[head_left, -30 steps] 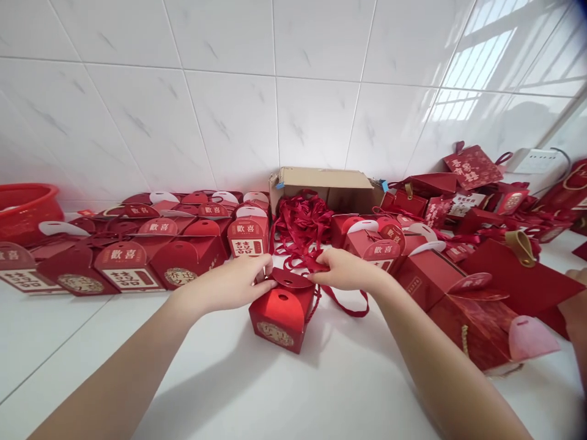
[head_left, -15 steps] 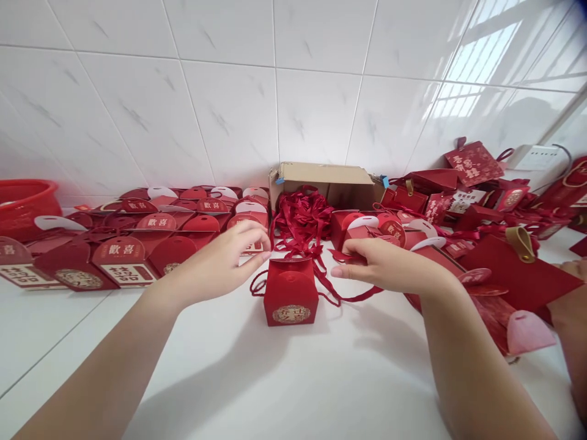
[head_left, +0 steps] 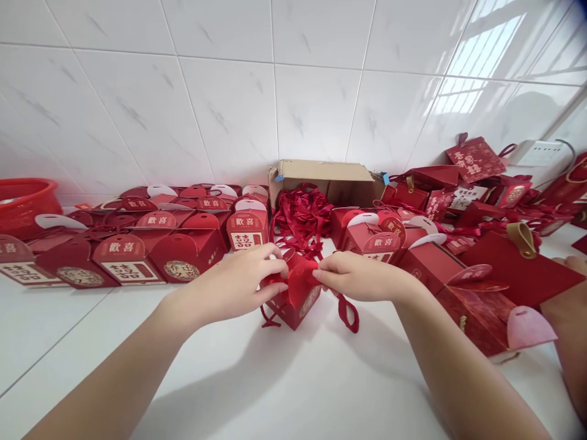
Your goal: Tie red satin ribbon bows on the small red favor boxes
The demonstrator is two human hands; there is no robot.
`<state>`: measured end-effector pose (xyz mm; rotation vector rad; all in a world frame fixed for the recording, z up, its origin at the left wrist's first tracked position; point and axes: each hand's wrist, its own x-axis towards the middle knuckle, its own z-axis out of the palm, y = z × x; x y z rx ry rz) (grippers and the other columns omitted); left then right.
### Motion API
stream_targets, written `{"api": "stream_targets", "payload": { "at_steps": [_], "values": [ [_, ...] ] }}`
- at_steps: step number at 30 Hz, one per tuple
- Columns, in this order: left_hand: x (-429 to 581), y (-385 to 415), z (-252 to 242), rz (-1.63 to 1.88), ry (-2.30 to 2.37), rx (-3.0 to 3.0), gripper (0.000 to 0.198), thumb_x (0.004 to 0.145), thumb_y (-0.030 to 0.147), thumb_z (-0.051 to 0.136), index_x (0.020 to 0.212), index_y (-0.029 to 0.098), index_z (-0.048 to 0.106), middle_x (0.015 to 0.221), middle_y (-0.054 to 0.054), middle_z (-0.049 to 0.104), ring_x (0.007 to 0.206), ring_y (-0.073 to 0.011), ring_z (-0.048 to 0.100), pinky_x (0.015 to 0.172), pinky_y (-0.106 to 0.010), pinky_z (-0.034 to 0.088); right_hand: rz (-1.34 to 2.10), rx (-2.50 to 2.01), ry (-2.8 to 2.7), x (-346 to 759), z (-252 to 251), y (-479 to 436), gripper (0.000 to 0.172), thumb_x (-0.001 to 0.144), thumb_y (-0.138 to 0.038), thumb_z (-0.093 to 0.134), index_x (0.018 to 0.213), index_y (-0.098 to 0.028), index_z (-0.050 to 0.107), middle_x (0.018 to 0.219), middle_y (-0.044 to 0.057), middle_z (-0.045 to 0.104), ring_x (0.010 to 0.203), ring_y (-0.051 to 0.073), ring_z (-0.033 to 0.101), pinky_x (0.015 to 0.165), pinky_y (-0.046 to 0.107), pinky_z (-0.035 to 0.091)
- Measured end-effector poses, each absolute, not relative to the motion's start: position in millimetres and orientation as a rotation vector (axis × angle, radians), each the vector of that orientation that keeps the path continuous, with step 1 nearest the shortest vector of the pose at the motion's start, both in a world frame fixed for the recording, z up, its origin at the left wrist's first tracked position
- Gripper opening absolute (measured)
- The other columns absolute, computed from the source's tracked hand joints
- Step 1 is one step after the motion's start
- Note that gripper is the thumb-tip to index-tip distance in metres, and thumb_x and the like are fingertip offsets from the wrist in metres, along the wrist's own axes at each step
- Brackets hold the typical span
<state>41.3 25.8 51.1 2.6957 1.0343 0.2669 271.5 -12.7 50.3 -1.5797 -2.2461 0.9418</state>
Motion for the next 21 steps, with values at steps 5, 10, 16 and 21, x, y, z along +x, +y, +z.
{"api": "stream_targets", "payload": {
  "at_steps": [5, 10, 16, 21],
  "values": [
    [49, 25, 45, 0.359, 1.005, 2.778, 0.023, 0.09, 0.033, 0.044, 0.094, 0.025, 0.066, 0.129, -0.005, 0.052, 0.114, -0.0287, 0.052, 0.087, -0.037, 0.045, 0.956, -1.571, -2.182, 267, 48, -8, 0.035, 0.089, -0.041, 0.039, 0.062, -0.019, 0.035, 0.059, -0.003, 0.04, 0.053, 0.01, 0.037, 0.05, 0.026, 0.031],
    [53, 31, 39, 0.317, 0.973, 2.801, 0.027, 0.09, 0.028, 0.042, 0.107, 0.023, 0.063, 0.137, -0.008, 0.047, 0.122, -0.0291, 0.047, 0.096, -0.042, 0.044, 0.937, -1.609, -2.136, 264, 45, -8, 0.034, 0.089, -0.039, 0.04, 0.061, -0.019, 0.038, 0.058, -0.002, 0.044, 0.052, 0.011, 0.039, 0.05, 0.026, 0.031],
    [61, 34, 30, 0.473, 0.892, 2.846, 0.026, 0.091, 0.024, 0.041, 0.104, 0.021, 0.064, 0.136, -0.009, 0.046, 0.128, -0.0267, 0.039, 0.103, -0.042, 0.041, 0.785, -1.672, -2.151, 253, 38, -7, 0.032, 0.09, -0.033, 0.037, 0.062, -0.019, 0.041, 0.063, 0.0, 0.054, 0.056, 0.012, 0.045, 0.052, 0.026, 0.032],
    [67, 34, 25, 0.607, 0.911, 2.873, 0.019, 0.089, 0.018, 0.043, 0.083, 0.017, 0.061, 0.119, -0.011, 0.054, 0.116, -0.0243, 0.049, 0.095, -0.039, 0.045, 0.692, -1.653, -2.202, 251, 38, -10, 0.032, 0.091, -0.032, 0.036, 0.062, -0.019, 0.041, 0.064, 0.001, 0.056, 0.057, 0.013, 0.046, 0.053, 0.027, 0.032]
  ]
}}
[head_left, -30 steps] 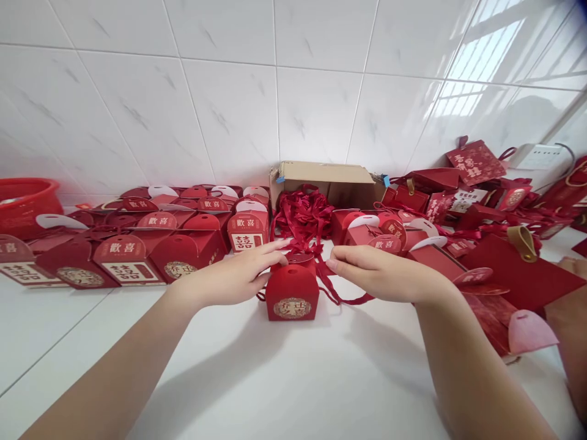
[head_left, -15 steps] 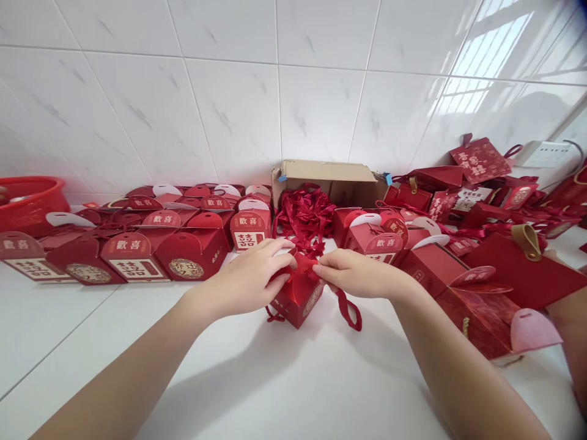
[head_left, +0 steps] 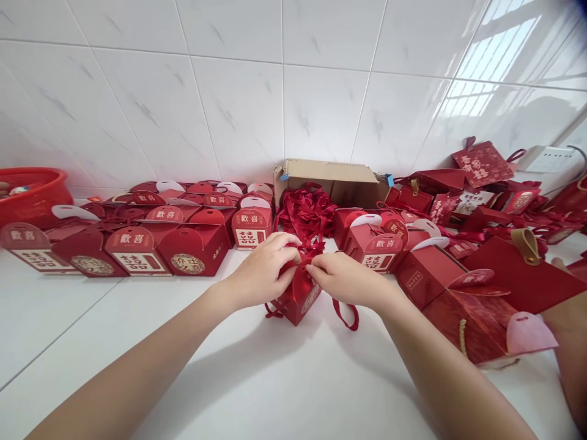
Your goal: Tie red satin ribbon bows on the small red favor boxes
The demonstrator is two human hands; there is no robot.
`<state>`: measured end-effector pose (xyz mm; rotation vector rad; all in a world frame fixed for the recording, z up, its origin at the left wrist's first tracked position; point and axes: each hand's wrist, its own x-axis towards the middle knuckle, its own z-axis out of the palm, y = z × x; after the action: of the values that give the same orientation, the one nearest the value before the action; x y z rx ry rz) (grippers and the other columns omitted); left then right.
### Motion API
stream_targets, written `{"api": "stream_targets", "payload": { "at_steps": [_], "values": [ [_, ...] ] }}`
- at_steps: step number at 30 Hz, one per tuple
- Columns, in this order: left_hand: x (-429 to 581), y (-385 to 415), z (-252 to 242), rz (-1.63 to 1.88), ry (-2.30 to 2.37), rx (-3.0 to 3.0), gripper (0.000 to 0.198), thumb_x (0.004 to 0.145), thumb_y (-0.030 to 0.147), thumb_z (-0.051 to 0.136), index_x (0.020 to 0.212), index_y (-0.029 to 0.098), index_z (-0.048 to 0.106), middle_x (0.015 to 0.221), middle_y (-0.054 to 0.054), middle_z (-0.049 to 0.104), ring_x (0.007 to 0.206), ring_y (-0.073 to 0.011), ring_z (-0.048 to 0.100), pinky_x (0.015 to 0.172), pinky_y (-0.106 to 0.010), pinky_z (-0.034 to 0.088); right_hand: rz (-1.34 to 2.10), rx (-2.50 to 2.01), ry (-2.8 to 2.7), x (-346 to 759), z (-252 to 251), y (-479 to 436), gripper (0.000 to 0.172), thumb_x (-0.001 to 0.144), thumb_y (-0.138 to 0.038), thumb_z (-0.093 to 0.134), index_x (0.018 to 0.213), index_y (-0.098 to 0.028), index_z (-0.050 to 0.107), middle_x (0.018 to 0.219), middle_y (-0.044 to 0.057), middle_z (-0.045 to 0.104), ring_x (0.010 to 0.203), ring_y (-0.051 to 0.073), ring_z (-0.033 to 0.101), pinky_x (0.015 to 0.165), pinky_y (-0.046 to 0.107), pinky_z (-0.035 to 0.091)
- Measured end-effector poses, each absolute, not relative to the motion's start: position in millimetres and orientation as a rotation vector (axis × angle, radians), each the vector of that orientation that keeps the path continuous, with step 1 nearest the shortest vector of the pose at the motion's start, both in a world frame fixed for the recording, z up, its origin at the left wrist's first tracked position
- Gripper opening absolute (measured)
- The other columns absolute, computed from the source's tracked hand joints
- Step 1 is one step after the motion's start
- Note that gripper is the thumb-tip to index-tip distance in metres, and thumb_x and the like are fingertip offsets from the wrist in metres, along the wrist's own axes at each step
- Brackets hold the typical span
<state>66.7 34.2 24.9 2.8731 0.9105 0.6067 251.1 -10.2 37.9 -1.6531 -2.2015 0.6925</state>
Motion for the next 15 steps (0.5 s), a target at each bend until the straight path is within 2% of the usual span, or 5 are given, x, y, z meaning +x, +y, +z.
{"api": "stream_targets", "payload": {
  "at_steps": [4, 7, 9, 12, 15],
  "values": [
    [66, 33, 25, 0.745, 0.923, 2.965, 0.018, 0.09, 0.016, 0.041, 0.081, 0.016, 0.057, 0.114, -0.011, 0.055, 0.11, -0.0246, 0.051, 0.091, -0.04, 0.045, 0.597, -1.717, -2.169, 254, 41, -14, 0.032, 0.091, -0.04, 0.041, 0.068, -0.019, 0.049, 0.073, 0.004, 0.059, 0.064, 0.016, 0.052, 0.057, 0.029, 0.037],
    [66, 30, 29, 0.966, 0.936, 3.032, 0.018, 0.091, 0.016, 0.041, 0.084, 0.016, 0.058, 0.116, -0.012, 0.054, 0.113, -0.026, 0.048, 0.093, -0.042, 0.042, 0.383, -1.599, -2.05, 253, 40, -13, 0.026, 0.087, -0.04, 0.053, 0.099, -0.019, 0.059, 0.103, 0.01, 0.059, 0.095, 0.024, 0.056, 0.079, 0.035, 0.044],
    [66, 25, 34, 1.116, 0.922, 3.04, 0.017, 0.091, 0.015, 0.042, 0.086, 0.016, 0.058, 0.115, -0.011, 0.055, 0.112, -0.0251, 0.049, 0.093, -0.041, 0.042, 0.429, -1.379, -2.027, 250, 38, -11, 0.027, 0.087, -0.034, 0.055, 0.109, -0.02, 0.059, 0.111, 0.009, 0.059, 0.104, 0.022, 0.054, 0.088, 0.036, 0.043],
    [64, 19, 44, 1.274, 0.966, 2.981, 0.016, 0.091, 0.016, 0.042, 0.089, 0.017, 0.057, 0.112, -0.01, 0.056, 0.111, -0.0237, 0.05, 0.094, -0.04, 0.041, 0.678, -1.158, -1.969, 247, 39, -6, 0.017, 0.088, -0.029, 0.053, 0.088, -0.018, 0.065, 0.087, 0.003, 0.065, 0.083, 0.016, 0.059, 0.075, 0.028, 0.046],
    [57, 15, 52, 1.054, 1.162, 2.8, 0.014, 0.088, 0.027, 0.048, 0.099, 0.02, 0.055, 0.111, -0.008, 0.059, 0.109, -0.0239, 0.053, 0.092, -0.039, 0.042, 0.755, -1.074, -1.822, 249, 50, -11, 0.02, 0.086, -0.032, 0.057, 0.076, -0.017, 0.066, 0.07, 0.0, 0.063, 0.068, 0.014, 0.058, 0.065, 0.025, 0.045]
  ]
}}
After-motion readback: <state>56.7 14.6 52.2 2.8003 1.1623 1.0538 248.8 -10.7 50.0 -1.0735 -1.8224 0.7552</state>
